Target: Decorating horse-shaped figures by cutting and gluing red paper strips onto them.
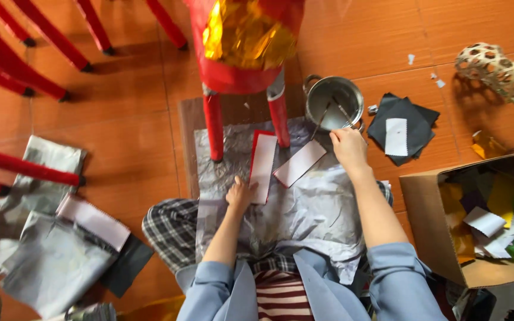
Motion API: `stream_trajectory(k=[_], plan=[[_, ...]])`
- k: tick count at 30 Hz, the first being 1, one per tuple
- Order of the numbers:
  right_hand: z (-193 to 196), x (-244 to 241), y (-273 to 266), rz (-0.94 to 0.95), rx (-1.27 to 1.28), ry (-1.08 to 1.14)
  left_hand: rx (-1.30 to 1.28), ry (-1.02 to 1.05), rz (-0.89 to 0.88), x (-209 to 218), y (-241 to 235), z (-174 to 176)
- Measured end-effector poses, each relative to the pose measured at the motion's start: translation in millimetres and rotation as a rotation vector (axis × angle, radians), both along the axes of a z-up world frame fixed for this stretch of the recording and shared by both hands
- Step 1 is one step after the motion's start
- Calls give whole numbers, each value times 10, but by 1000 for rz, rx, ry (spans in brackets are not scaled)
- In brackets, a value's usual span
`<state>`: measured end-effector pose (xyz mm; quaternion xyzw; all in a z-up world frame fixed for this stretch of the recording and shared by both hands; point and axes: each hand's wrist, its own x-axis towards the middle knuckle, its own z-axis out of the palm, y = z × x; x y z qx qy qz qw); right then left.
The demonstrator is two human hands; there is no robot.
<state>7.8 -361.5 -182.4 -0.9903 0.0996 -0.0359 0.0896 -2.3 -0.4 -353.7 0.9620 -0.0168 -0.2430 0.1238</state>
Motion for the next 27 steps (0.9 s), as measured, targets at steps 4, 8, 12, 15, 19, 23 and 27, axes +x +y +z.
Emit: stream_trajectory(k=[4,8,12,15,19,23,27], plan=[[175,231,322,-270,618,100,-209,200,146,-19,-58,138],[-137,444,440,-589,1008,198,-498,127,261,-82,65,49],[148,284,192,-437,582,278,-504,101,216,-137,155,-38],[163,80,36,-454,258,417,-490,79,258,-130,172,-135],[452,-299,616,-385,293,322,-603,15,409,-123,245,-227],[64,-458,787,-343,621,83,-981,73,825,-107,232,4],[-491,-432,648,-406,1068,44,-1251,153,961,-127,70,19]])
